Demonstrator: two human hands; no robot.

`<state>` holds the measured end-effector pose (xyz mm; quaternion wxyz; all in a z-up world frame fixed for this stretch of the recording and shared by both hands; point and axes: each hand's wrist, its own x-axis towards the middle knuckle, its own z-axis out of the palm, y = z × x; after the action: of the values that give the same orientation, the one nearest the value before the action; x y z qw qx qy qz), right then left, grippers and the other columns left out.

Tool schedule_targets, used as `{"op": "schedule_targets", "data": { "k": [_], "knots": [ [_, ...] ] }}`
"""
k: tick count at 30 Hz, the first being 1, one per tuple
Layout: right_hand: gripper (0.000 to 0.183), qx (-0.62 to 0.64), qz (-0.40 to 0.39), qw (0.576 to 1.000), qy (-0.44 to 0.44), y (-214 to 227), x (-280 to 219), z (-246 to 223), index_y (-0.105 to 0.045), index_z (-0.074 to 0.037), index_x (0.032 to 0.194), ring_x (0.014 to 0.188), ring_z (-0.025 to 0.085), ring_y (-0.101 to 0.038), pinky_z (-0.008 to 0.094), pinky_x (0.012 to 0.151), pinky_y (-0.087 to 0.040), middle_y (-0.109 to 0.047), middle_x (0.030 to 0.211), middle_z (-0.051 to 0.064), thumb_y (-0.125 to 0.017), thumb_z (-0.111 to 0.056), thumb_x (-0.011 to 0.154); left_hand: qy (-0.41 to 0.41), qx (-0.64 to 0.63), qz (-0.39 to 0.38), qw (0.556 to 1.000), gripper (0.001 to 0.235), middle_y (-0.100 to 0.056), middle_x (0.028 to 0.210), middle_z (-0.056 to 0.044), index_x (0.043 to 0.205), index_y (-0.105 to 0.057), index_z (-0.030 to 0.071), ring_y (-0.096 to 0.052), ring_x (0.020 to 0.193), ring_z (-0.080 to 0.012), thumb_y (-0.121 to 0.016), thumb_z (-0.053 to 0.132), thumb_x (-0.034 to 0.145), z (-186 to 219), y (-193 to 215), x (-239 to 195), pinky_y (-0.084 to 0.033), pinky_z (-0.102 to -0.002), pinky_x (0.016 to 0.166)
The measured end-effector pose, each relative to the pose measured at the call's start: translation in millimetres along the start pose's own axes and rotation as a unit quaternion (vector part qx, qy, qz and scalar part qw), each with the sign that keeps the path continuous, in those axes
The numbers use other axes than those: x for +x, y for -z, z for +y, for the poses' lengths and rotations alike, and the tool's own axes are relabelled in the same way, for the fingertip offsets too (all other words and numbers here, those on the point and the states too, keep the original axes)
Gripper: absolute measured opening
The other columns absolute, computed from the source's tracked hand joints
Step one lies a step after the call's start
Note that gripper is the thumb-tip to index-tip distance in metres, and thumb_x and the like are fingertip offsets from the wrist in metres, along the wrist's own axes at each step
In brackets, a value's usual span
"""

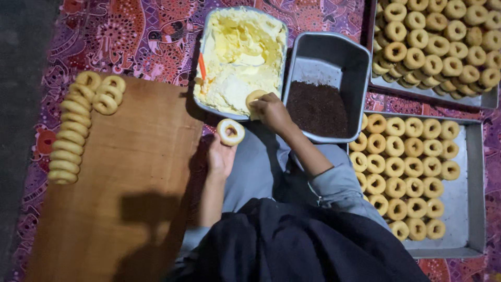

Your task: The person fills ring-shaped donuts with a yellow cream using a small orange spatula, then rolls them in a dark granular topping and places them on a metal tray. The process is repeated for multiple donuts.

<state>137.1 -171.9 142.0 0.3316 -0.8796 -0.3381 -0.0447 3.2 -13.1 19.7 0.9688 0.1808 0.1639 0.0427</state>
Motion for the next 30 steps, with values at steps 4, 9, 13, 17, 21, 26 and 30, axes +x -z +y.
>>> {"op": "schedule_targets", "data": {
  "k": [4, 9, 13, 17, 21, 26, 30],
  "knots": [
    [0.029, 0.157, 0.008, 0.984, 0.08, 2.5, -28.2, 12.7, -0.074, -0.005, 0.109, 0.095, 0.035, -0.066, 0.044, 0.086, -0.055, -0.07, 0.099, 0.014, -0.074, -0.005, 0.08, 0.043, 0.031, 0.02, 0.998, 0.056, -0.054, 0.145, -0.009, 0.145, -0.048, 0.005, -0.051, 0.135, -0.0235, -0.058, 0.037, 0.101, -19.2, -19.4, 14.3, -0.037, -0.043, 0.119],
    [0.024, -0.018, 0.098, 0.985, -0.14, 29.4, -77.6, 83.4, -0.077, -0.005, 0.104, 0.093, 0.038, -0.066, 0.046, 0.08, -0.053, -0.071, 0.099, 0.018, -0.078, -0.012, 0.081, 0.055, 0.051, -0.022, 0.997, 0.051, -0.057, 0.142, -0.014, 0.142, -0.05, -0.001, -0.055, 0.134, -0.0268, -0.058, 0.031, 0.103, -47.7, -61.5, 38.6, -0.041, -0.048, 0.118],
    [0.021, -0.056, -0.026, 0.961, -0.271, 67.4, -114.3, 169.9, -0.075, -0.006, 0.103, 0.093, 0.037, -0.069, 0.046, 0.083, -0.055, -0.072, 0.098, 0.017, -0.076, -0.021, 0.089, 0.108, 0.197, -0.07, 0.972, 0.042, -0.059, 0.135, -0.018, 0.135, -0.058, -0.004, -0.057, 0.13, -0.0295, -0.062, 0.024, 0.105, -93.9, -97.6, 68.9, -0.046, -0.046, 0.114],
    [0.027, 0.092, 0.09, 0.9, -0.417, 82.1, -145.0, 207.2, -0.072, -0.005, 0.107, 0.082, 0.024, -0.074, 0.039, 0.074, -0.059, -0.075, 0.091, 0.012, -0.07, -0.022, 0.086, -0.096, 0.74, -0.152, 0.648, 0.023, -0.068, 0.128, -0.018, 0.095, -0.068, -0.006, -0.066, 0.115, -0.0353, -0.072, 0.016, 0.09, -153.3, -125.3, 119.5, -0.053, -0.041, 0.1],
    [0.026, 0.592, 0.26, 0.594, -0.479, 92.8, -168.2, 212.3, -0.068, -0.007, 0.104, 0.081, 0.021, -0.073, 0.039, 0.068, -0.064, -0.072, 0.096, 0.01, -0.053, -0.017, 0.086, -0.078, 0.84, -0.246, 0.477, 0.019, -0.065, 0.122, -0.023, 0.095, -0.068, -0.004, -0.064, 0.113, -0.0419, -0.069, 0.007, 0.08, -195.2, -121.3, 146.4, -0.052, -0.047, 0.097],
    [0.035, 0.574, 0.302, 0.665, -0.37, 111.0, -173.5, 195.2, -0.07, 0.001, 0.119, 0.09, 0.02, -0.061, 0.032, 0.081, -0.052, -0.068, 0.106, 0.012, -0.057, 0.001, 0.087, -0.016, 0.635, -0.121, 0.763, 0.019, -0.066, 0.12, -0.021, 0.107, -0.066, -0.001, -0.065, 0.116, -0.0385, -0.055, 0.014, 0.104, -230.7, -106.3, 144.9, -0.053, -0.049, 0.105],
    [0.031, 0.097, 0.29, 0.927, -0.217, 111.5, -155.1, 150.4, -0.068, -0.003, 0.118, 0.104, 0.027, -0.068, 0.035, 0.093, -0.055, -0.067, 0.113, 0.011, -0.066, -0.002, 0.088, 0.245, 0.114, 0.001, 0.963, 0.033, -0.065, 0.128, -0.017, 0.127, -0.057, 0.001, -0.064, 0.12, -0.0307, -0.041, 0.023, 0.109, -233.8, -104.1, 128.4, -0.05, -0.049, 0.107]
  ]
}}
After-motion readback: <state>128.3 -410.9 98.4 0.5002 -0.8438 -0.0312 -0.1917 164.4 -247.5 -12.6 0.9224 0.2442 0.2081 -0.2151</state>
